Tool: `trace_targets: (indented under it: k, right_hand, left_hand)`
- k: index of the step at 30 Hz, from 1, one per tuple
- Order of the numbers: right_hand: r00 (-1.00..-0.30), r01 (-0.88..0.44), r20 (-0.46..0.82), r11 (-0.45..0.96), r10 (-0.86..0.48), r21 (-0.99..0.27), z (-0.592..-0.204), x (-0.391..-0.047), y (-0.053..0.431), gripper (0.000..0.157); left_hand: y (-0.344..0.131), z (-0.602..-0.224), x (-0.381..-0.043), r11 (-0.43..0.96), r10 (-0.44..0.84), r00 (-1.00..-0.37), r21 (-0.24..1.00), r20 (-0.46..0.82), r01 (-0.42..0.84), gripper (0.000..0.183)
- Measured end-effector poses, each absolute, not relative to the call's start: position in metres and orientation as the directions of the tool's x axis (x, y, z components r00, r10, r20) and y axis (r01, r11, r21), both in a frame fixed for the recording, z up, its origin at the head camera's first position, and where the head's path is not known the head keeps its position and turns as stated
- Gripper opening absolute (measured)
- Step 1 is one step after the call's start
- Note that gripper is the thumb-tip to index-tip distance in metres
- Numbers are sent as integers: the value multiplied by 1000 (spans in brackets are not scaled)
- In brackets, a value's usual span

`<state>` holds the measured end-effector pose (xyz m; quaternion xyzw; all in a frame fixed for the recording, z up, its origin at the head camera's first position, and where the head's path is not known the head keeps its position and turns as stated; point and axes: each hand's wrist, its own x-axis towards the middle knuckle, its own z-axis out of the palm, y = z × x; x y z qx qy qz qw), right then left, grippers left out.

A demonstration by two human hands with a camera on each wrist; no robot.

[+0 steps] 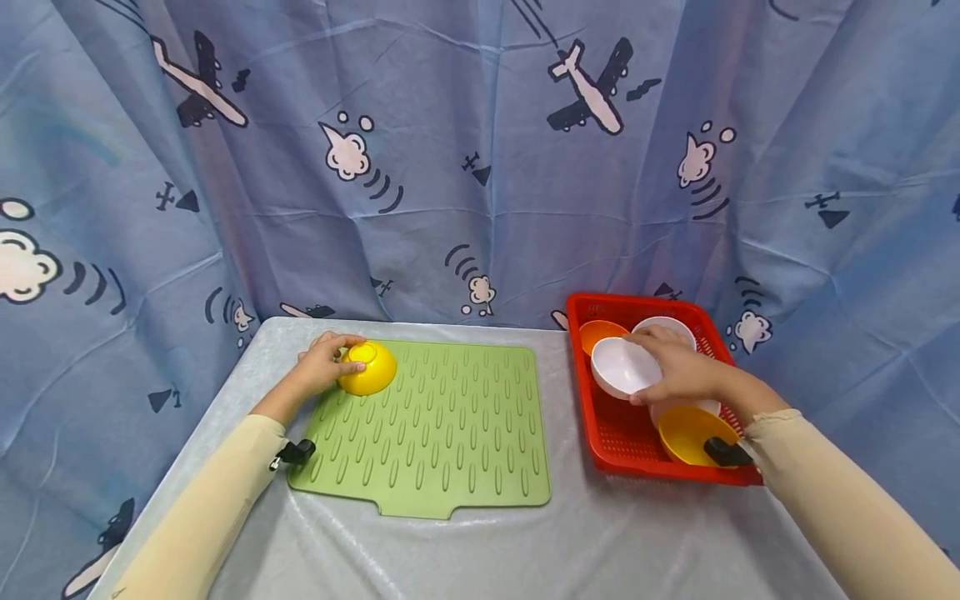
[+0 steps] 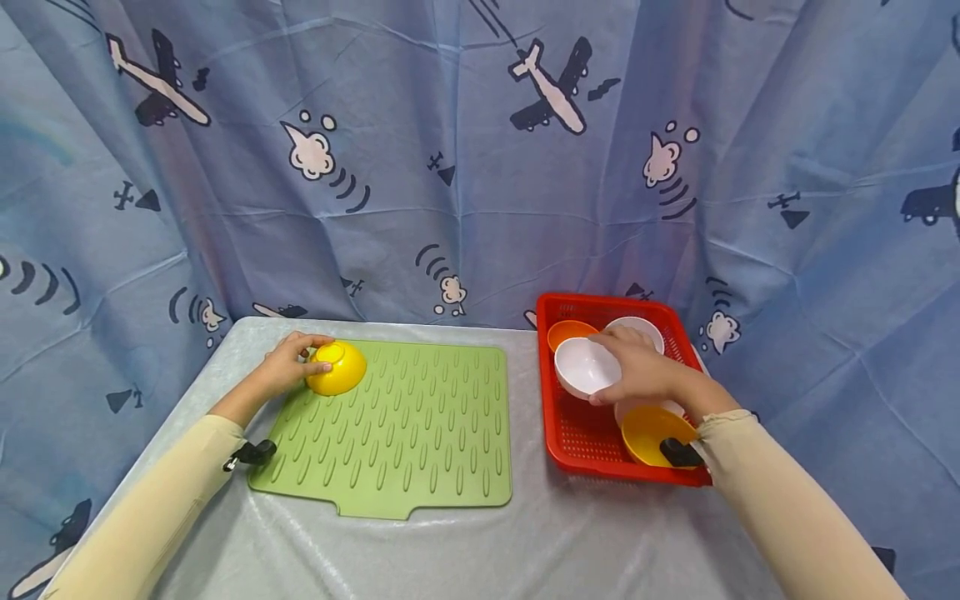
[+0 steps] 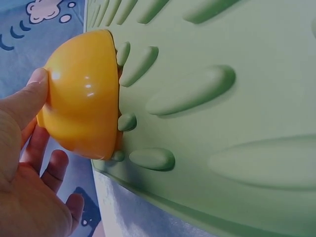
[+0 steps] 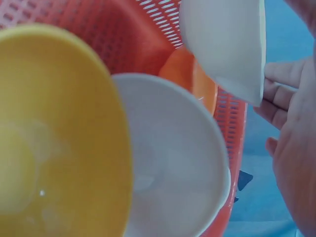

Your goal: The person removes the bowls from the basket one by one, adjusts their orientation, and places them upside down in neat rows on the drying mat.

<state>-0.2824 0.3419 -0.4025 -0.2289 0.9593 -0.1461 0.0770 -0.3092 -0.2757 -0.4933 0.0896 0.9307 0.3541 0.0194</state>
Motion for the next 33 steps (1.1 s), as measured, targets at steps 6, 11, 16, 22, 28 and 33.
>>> trace_targets:
  k: [6,11,16,22,28,33]
  right_hand:
    - [-912,-390,19,854,-409,-343,-394,-275,338,107]
    - [-938,-336,49,861,-344,-382,-387,-266,333,108]
    - [-960,-276,77,857,-270,-436,-381,-257,324,107]
    - [-970,-243,127,832,-208,-498,-374,-243,305,107]
    - [-966,-256,165,805,-198,-535,-372,-229,283,105]
    - [-956,-291,193,778,-219,-556,-376,-219,261,105]
  left_hand:
    - [-274,-494,-309,730,180,-983,666,27,152,52]
    - [-273,-493,-309,733,179,-984,664,22,148,52]
    - [-274,-492,-307,737,177,-984,660,19,145,52]
    - [-275,-491,-306,737,182,-983,659,20,150,52]
    - [-275,-491,-307,731,186,-982,665,28,157,51]
    - [-275,-492,-307,731,187,-982,665,25,156,52]
